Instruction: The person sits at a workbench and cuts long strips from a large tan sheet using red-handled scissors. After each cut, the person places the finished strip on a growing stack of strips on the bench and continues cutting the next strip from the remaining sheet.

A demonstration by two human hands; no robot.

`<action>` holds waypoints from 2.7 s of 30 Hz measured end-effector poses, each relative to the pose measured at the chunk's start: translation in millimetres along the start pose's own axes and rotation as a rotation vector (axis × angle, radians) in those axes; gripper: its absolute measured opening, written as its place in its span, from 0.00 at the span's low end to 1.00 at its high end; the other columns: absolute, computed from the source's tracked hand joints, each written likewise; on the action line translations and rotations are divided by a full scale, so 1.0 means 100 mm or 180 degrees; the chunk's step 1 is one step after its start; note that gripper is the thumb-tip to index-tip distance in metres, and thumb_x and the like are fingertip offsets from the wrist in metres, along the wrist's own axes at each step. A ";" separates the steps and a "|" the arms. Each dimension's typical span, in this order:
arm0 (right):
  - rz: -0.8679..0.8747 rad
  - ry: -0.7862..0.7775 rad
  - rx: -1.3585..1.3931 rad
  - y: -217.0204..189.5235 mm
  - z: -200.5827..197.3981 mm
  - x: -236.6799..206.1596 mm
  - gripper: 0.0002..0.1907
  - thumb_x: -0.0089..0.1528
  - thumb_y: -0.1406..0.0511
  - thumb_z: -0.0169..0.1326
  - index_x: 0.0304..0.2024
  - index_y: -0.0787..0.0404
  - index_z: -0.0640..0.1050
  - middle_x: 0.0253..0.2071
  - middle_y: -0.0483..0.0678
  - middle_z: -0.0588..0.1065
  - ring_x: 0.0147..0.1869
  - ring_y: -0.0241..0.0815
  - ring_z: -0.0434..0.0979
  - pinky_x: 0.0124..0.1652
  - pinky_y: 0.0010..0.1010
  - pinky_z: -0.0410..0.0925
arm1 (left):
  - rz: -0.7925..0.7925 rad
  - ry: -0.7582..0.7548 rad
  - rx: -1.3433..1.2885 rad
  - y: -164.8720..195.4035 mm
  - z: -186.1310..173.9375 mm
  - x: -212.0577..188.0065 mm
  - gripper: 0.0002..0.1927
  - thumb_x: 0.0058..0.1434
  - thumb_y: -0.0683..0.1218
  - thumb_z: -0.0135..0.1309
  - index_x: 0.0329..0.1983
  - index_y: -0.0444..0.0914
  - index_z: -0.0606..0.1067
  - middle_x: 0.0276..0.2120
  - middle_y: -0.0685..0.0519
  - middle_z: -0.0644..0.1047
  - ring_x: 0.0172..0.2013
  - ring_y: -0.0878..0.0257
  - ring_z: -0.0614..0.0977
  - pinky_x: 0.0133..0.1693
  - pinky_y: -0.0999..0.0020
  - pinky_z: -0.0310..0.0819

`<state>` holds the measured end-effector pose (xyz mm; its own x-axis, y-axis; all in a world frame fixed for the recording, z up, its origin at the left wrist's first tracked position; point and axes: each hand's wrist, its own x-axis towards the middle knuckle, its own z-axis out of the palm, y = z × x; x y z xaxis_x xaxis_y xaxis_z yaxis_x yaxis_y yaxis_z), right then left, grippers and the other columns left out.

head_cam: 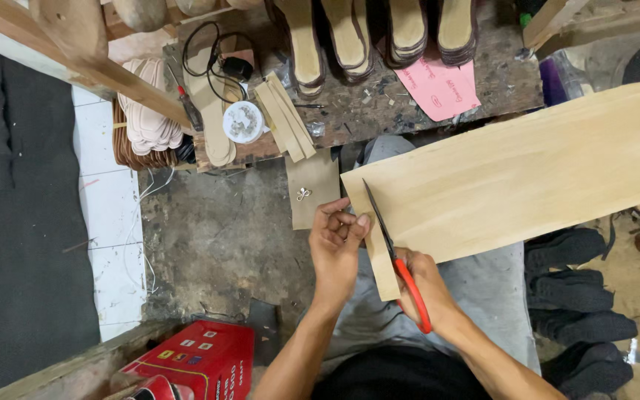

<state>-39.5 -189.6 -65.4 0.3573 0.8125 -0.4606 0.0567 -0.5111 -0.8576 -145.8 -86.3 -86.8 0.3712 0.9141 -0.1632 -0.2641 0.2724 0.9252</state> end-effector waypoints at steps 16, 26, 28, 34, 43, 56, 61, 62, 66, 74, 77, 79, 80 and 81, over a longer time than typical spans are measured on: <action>-0.0298 0.0029 0.0337 0.07 0.07 0.24 0.10 0.63 0.66 0.49 0.28 0.64 0.74 0.18 0.43 0.69 0.21 0.30 0.66 0.21 0.29 0.61 | -0.0073 0.0013 -0.0570 0.02 0.00 -0.06 0.22 0.62 0.34 0.58 0.58 0.36 0.66 0.34 0.54 0.76 0.37 0.69 0.79 0.41 0.74 0.75; 0.0131 0.0046 0.0791 -0.01 -0.15 0.08 0.11 0.60 0.62 0.57 0.26 0.60 0.73 0.13 0.42 0.65 0.13 0.33 0.62 0.16 0.30 0.58 | 0.1493 0.1337 0.1885 -0.17 -0.76 1.85 0.06 0.60 0.39 0.64 0.39 0.32 0.81 0.29 0.49 0.81 0.30 0.66 0.80 0.36 0.70 0.75; -0.0029 0.0104 0.0649 -0.05 -0.18 0.03 0.14 0.61 0.61 0.57 0.24 0.62 0.72 0.13 0.42 0.65 0.14 0.32 0.61 0.16 0.29 0.57 | 0.1784 0.1119 0.2296 -0.18 -0.82 2.19 0.05 0.60 0.38 0.62 0.39 0.31 0.81 0.31 0.46 0.81 0.32 0.59 0.82 0.37 0.66 0.75; -0.0019 0.0200 0.0471 -0.01 -0.26 -0.07 0.15 0.61 0.61 0.58 0.23 0.62 0.73 0.14 0.41 0.67 0.17 0.32 0.62 0.20 0.28 0.58 | 0.2335 0.0743 0.3602 -0.02 -0.86 2.32 0.12 0.57 0.33 0.57 0.45 0.30 0.81 0.45 0.33 0.76 0.45 0.42 0.79 0.47 0.54 0.73; 0.0054 0.0466 0.0223 0.39 -0.45 -0.40 0.13 0.60 0.62 0.58 0.24 0.62 0.75 0.15 0.42 0.67 0.20 0.30 0.62 0.21 0.28 0.60 | 0.0088 -0.0106 0.2334 0.09 -0.23 -0.02 0.17 0.72 0.47 0.44 0.58 0.33 0.71 0.34 0.47 0.81 0.33 0.61 0.84 0.35 0.64 0.78; 0.0012 0.0770 0.1134 0.77 -0.44 -0.46 0.17 0.63 0.64 0.58 0.23 0.65 0.71 0.13 0.45 0.67 0.14 0.34 0.64 0.17 0.28 0.58 | -0.0525 -0.0539 0.0208 -0.55 0.17 -0.54 0.42 0.63 0.33 0.54 0.76 0.34 0.48 0.45 0.46 0.75 0.41 0.65 0.80 0.38 0.71 0.79; 0.0803 0.0026 0.0595 0.80 -0.46 -0.80 0.11 0.59 0.62 0.59 0.30 0.63 0.74 0.15 0.46 0.70 0.15 0.38 0.69 0.18 0.32 0.63 | -0.0006 -0.0457 0.0780 -0.32 0.03 0.11 0.33 0.64 0.33 0.55 0.73 0.33 0.62 0.37 0.52 0.77 0.35 0.70 0.77 0.38 0.75 0.74; 0.0914 -0.0207 0.0480 0.80 -0.47 -0.87 0.11 0.58 0.61 0.59 0.32 0.61 0.75 0.15 0.46 0.71 0.15 0.40 0.71 0.18 0.33 0.66 | 0.0091 -0.0494 0.0905 -0.27 0.02 0.17 0.31 0.65 0.33 0.54 0.72 0.32 0.66 0.37 0.53 0.76 0.36 0.71 0.76 0.38 0.75 0.73; 0.1146 -0.0989 0.0308 0.74 -0.50 -0.94 0.15 0.61 0.57 0.57 0.32 0.64 0.75 0.18 0.46 0.71 0.20 0.38 0.73 0.23 0.32 0.67 | -0.0105 -0.0495 0.0978 -0.15 0.03 0.23 0.29 0.64 0.35 0.56 0.69 0.33 0.68 0.35 0.55 0.77 0.34 0.72 0.76 0.37 0.76 0.74; 0.0447 -0.0724 0.0990 0.51 -0.09 -0.47 0.12 0.60 0.61 0.53 0.35 0.64 0.73 0.25 0.46 0.73 0.28 0.38 0.73 0.31 0.31 0.69 | -0.0157 -0.0453 0.0682 -0.11 0.08 -0.01 0.29 0.65 0.35 0.56 0.71 0.31 0.66 0.33 0.55 0.76 0.32 0.71 0.76 0.33 0.75 0.74; 0.0247 -0.0579 0.1067 0.49 -0.04 -0.36 0.11 0.61 0.61 0.52 0.35 0.63 0.72 0.23 0.46 0.72 0.28 0.37 0.75 0.31 0.30 0.69 | -0.0178 -0.0448 0.0758 -0.12 0.07 -0.03 0.30 0.65 0.35 0.55 0.71 0.31 0.66 0.33 0.55 0.75 0.33 0.71 0.76 0.33 0.75 0.76; 0.0401 -0.0518 0.0808 0.51 -0.03 -0.34 0.14 0.62 0.59 0.52 0.29 0.64 0.73 0.18 0.47 0.73 0.22 0.38 0.74 0.26 0.31 0.68 | -0.0211 -0.0422 0.0753 -0.13 0.05 -0.03 0.30 0.65 0.35 0.55 0.71 0.32 0.66 0.33 0.56 0.76 0.33 0.72 0.76 0.33 0.76 0.76; 0.0490 -0.0488 0.0680 0.53 -0.02 -0.34 0.16 0.63 0.59 0.52 0.27 0.64 0.73 0.16 0.47 0.73 0.19 0.38 0.74 0.24 0.31 0.68 | -0.0238 -0.0408 0.0751 -0.13 0.04 -0.03 0.30 0.65 0.35 0.55 0.71 0.32 0.66 0.33 0.56 0.76 0.33 0.72 0.76 0.32 0.76 0.76; 0.0588 -0.0397 0.0653 0.55 -0.01 -0.35 0.17 0.62 0.59 0.52 0.25 0.65 0.73 0.14 0.47 0.71 0.16 0.40 0.72 0.21 0.33 0.66 | -0.0225 -0.0419 0.0749 -0.14 0.03 -0.03 0.30 0.65 0.35 0.55 0.71 0.31 0.66 0.33 0.56 0.76 0.33 0.72 0.76 0.32 0.76 0.75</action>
<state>-47.6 -246.7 -95.6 0.2259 0.7458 -0.6267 -0.1927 -0.5964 -0.7792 -140.0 -93.8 -98.3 0.4978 0.8442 -0.1985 -0.0250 0.2428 0.9698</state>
